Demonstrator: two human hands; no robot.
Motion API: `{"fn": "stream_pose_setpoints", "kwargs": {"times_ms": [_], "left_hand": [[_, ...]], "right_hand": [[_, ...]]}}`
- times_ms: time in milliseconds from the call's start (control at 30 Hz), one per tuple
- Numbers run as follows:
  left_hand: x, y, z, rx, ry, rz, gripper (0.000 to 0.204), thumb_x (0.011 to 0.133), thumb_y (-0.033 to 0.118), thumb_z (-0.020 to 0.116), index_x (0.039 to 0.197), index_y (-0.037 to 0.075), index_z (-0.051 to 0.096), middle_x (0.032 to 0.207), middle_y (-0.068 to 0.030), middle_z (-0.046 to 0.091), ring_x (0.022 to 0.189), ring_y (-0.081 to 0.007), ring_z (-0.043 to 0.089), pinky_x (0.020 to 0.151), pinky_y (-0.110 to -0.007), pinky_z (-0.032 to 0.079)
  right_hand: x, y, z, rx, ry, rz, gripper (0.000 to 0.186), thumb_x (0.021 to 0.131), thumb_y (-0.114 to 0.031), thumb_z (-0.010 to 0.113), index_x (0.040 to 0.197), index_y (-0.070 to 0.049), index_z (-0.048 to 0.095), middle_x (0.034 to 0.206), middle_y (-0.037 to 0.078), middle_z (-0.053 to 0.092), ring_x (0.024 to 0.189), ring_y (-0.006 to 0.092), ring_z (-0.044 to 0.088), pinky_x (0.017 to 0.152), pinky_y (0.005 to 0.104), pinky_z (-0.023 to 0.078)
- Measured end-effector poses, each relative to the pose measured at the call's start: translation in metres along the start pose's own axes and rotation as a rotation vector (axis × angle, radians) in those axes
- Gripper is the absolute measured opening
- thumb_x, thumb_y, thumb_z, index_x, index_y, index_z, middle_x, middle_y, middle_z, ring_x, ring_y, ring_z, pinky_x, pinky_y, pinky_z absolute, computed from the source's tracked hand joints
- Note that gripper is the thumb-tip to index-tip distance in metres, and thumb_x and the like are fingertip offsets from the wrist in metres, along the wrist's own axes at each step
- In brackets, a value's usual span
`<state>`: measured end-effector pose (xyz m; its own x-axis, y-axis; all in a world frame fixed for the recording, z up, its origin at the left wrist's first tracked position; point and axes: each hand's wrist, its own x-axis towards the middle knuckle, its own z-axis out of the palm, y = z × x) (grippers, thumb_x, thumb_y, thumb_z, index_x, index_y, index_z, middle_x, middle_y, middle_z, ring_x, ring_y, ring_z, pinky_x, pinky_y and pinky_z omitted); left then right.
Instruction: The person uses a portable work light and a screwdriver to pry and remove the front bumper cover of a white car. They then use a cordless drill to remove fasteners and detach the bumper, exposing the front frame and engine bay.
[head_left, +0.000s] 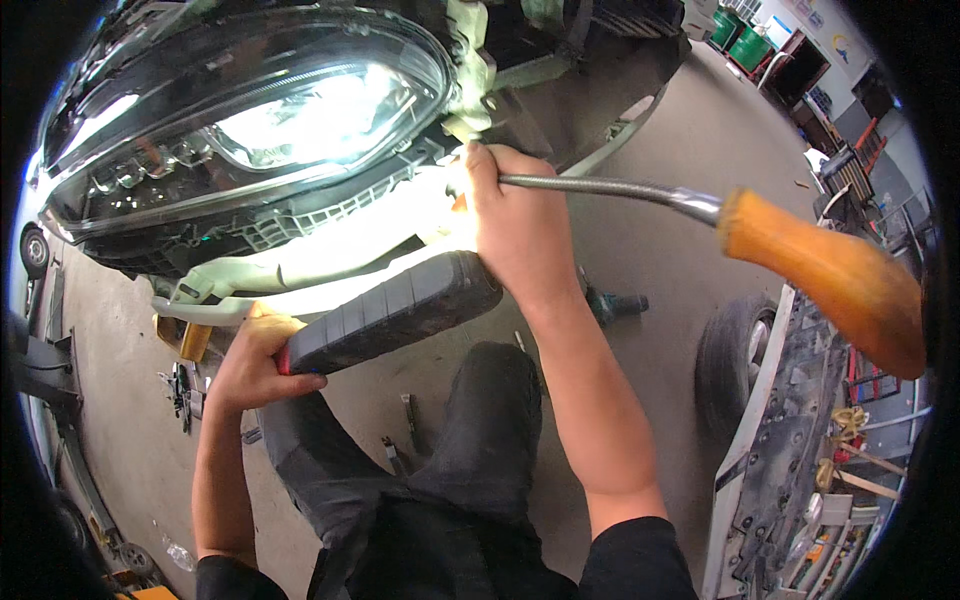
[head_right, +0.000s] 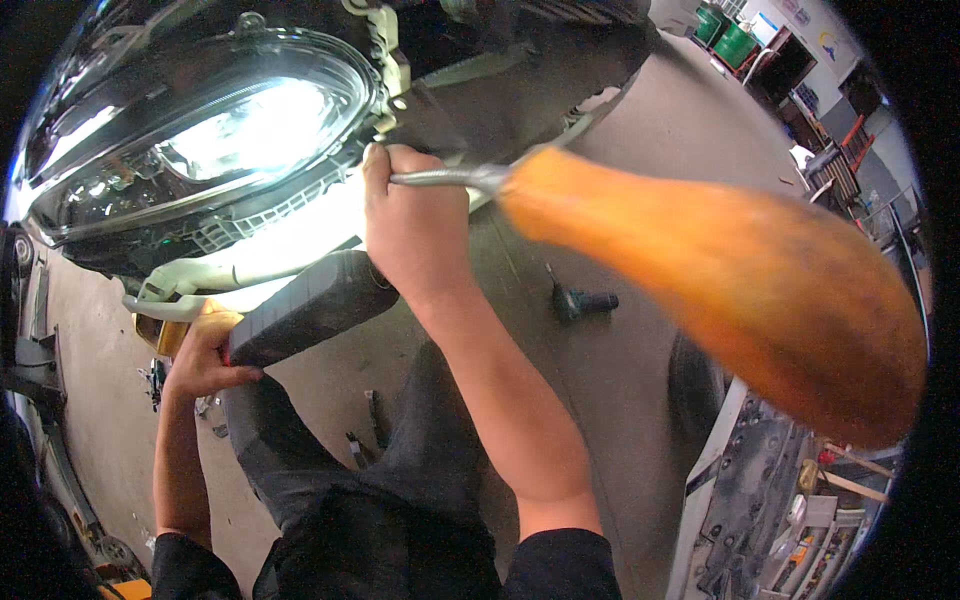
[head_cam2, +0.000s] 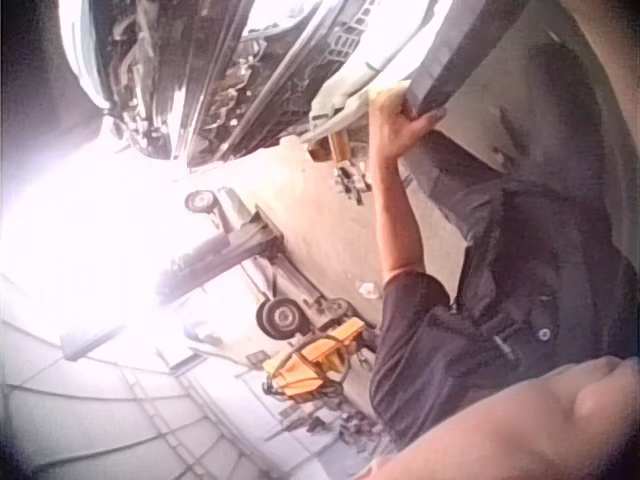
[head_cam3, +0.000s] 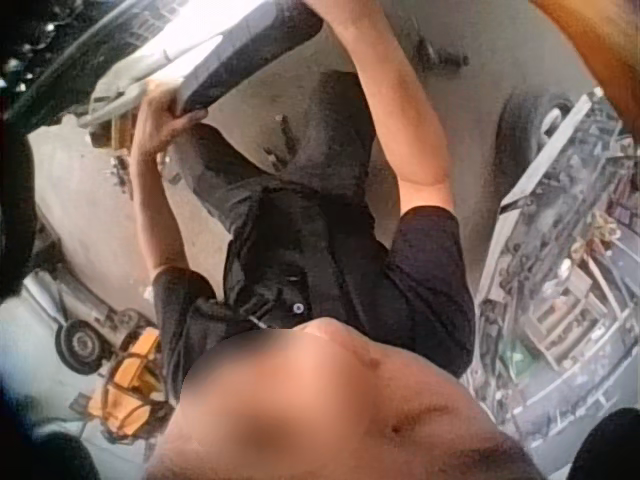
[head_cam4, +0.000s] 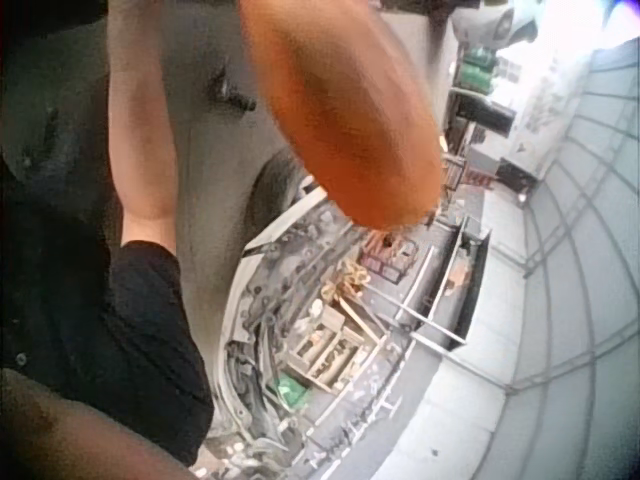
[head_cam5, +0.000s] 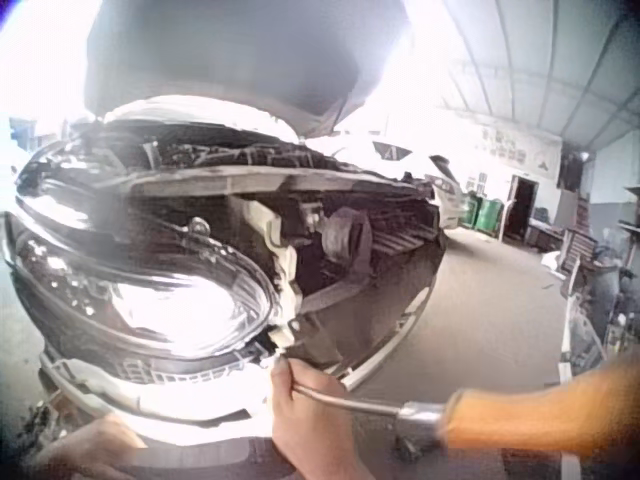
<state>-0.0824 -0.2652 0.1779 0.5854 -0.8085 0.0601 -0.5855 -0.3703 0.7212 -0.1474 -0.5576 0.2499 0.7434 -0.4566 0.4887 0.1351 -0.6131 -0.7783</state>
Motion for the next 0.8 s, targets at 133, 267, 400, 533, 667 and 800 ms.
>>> {"fn": "stream_pose_setpoints", "kwargs": {"times_ms": [133,267,400,533,667,800], "left_hand": [[-0.005,0.002,-0.006,0.023,0.016,-0.009,0.049,0.059,0.032,0.081,0.093,0.0,0.066,0.088,-0.0138,0.064,0.088,-0.0286,0.059,0.082,-0.038,0.044],[-0.02,0.004,-0.015,-0.094,0.047,-0.148,0.051,0.059,0.034,0.081,0.092,-0.002,0.065,0.083,-0.0128,0.063,0.085,-0.0254,0.06,0.081,-0.038,0.045],[-0.036,-0.008,-0.023,-0.278,0.146,-0.214,0.045,0.063,0.032,0.082,0.087,-0.002,0.064,0.07,-0.0038,0.061,0.064,-0.0129,0.057,0.061,-0.028,0.046],[-0.033,-0.008,-0.016,-0.342,0.151,-0.286,0.041,0.065,0.028,0.081,0.084,-0.003,0.063,0.066,-0.0005,0.057,0.056,-0.0094,0.054,0.053,-0.026,0.044],[-0.034,-0.015,-0.014,-0.203,0.13,-0.273,0.047,0.061,0.032,0.08,0.085,-0.005,0.062,0.069,-0.0049,0.057,0.068,-0.0151,0.054,0.066,-0.031,0.045],[-0.029,-0.011,-0.01,-0.203,0.151,-0.222,0.048,0.059,0.032,0.08,0.085,-0.004,0.062,0.071,-0.0064,0.056,0.071,-0.0172,0.054,0.069,-0.031,0.044]], "right_hand": [[0.005,0.006,0.004,-0.264,0.033,-0.231,0.027,0.094,-0.018,0.053,0.082,0.005,0.059,0.063,0.02,0.058,0.06,0.0352,0.058,0.058,0.0414,0.043],[0.007,-0.003,0.008,-0.402,0.039,-0.331,0.024,0.093,-0.018,0.054,0.08,0.002,0.056,0.064,0.021,0.057,0.061,0.0372,0.058,0.057,0.0415,0.043],[0.007,0.009,0.025,-0.281,-0.086,-0.193,0.027,0.095,-0.02,0.052,0.076,-0.001,0.053,0.068,0.017,0.061,0.061,0.0304,0.063,0.054,0.0416,0.045],[0.006,0.021,0.017,-0.297,0.024,-0.155,0.028,0.095,-0.017,0.049,0.074,0.0,0.055,0.054,0.011,0.059,0.047,0.021,0.061,0.05,0.037,0.047],[0.003,0.016,0.017,-0.194,-0.138,0.119,0.028,0.094,-0.027,0.051,0.08,-0.003,0.056,0.068,0.02,0.059,0.064,0.0338,0.061,0.059,0.0422,0.048],[-0.011,0.013,-0.004,-0.17,0.019,-0.101,0.026,0.096,-0.019,0.049,0.084,0.0,0.06,0.058,0.012,0.058,0.051,0.0214,0.059,0.05,0.0341,0.046]]}}
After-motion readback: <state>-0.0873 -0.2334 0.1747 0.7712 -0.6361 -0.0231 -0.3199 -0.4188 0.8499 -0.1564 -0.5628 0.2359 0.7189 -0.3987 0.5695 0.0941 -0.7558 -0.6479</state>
